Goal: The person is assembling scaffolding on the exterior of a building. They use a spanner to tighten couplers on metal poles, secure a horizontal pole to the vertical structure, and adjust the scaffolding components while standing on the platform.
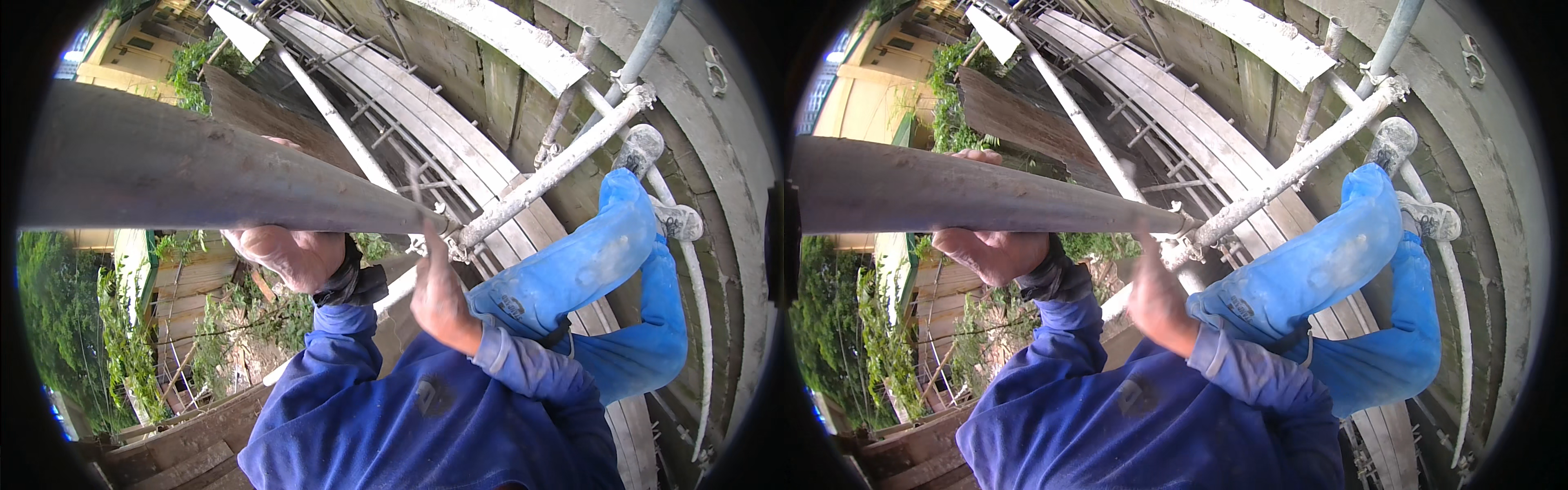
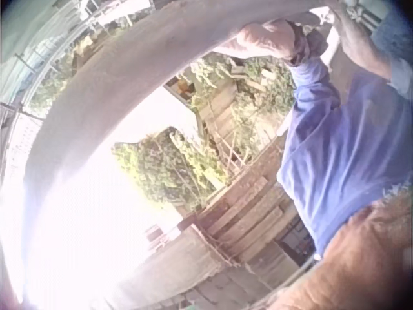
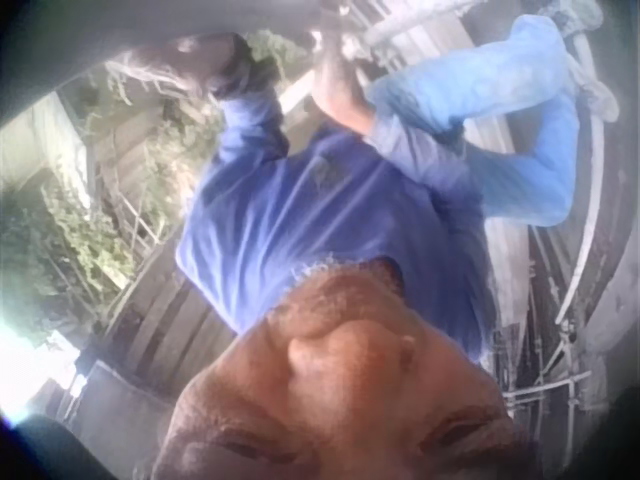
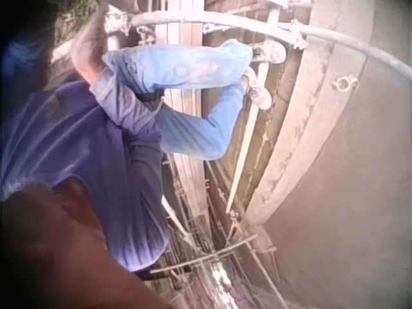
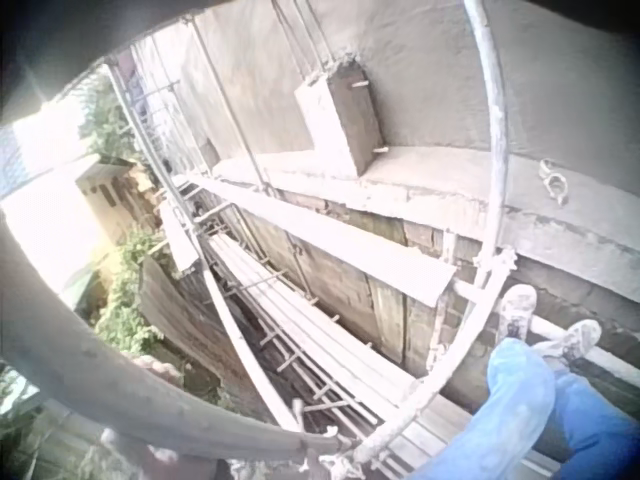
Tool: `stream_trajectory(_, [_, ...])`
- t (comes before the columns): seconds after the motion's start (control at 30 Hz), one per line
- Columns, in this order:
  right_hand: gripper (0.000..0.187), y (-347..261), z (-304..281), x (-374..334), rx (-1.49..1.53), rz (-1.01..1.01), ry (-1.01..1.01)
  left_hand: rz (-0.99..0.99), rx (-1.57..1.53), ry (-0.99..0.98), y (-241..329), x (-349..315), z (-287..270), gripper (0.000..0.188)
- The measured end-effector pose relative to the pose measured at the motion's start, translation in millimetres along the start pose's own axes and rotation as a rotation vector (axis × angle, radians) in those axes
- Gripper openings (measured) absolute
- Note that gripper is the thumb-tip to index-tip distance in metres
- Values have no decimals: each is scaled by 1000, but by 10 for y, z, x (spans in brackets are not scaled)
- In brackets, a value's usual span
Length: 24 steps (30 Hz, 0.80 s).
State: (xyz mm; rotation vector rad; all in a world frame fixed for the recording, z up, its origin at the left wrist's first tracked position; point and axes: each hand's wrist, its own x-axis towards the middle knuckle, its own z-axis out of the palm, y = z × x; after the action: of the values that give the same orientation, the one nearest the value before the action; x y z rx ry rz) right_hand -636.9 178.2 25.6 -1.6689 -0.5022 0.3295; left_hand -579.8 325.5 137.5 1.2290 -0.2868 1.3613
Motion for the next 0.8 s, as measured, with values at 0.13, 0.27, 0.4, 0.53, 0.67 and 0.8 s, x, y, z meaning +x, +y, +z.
stream_trajectory(0.13, [77, 68, 4, -52, -25, 70, -113, 69, 240, 78, 46, -18, 21, 58])
stream_trajectory(0.27, [88, -443, 241, -187, 194, -234, 8, 136, 348, -57, 67, 29, -174, 59])
stream_trajectory(0.4, [96, 74, 410, -58, 131, 311, -136, 123, 325, -35, 28, 49, 29, 69])
stream_trajectory(0.53, [98, -206, 521, -221, 155, -70, 32, 146, 330, -90, 99, 58, 28, 71])
stream_trajectory(0.67, [99, -130, 537, -126, 224, 29, -42, 191, 399, -183, 158, 107, 75, 65])
stream_trajectory(0.8, [95, 73, 662, -141, 263, 94, -63, 141, 379, -164, 179, 71, 1, 66])
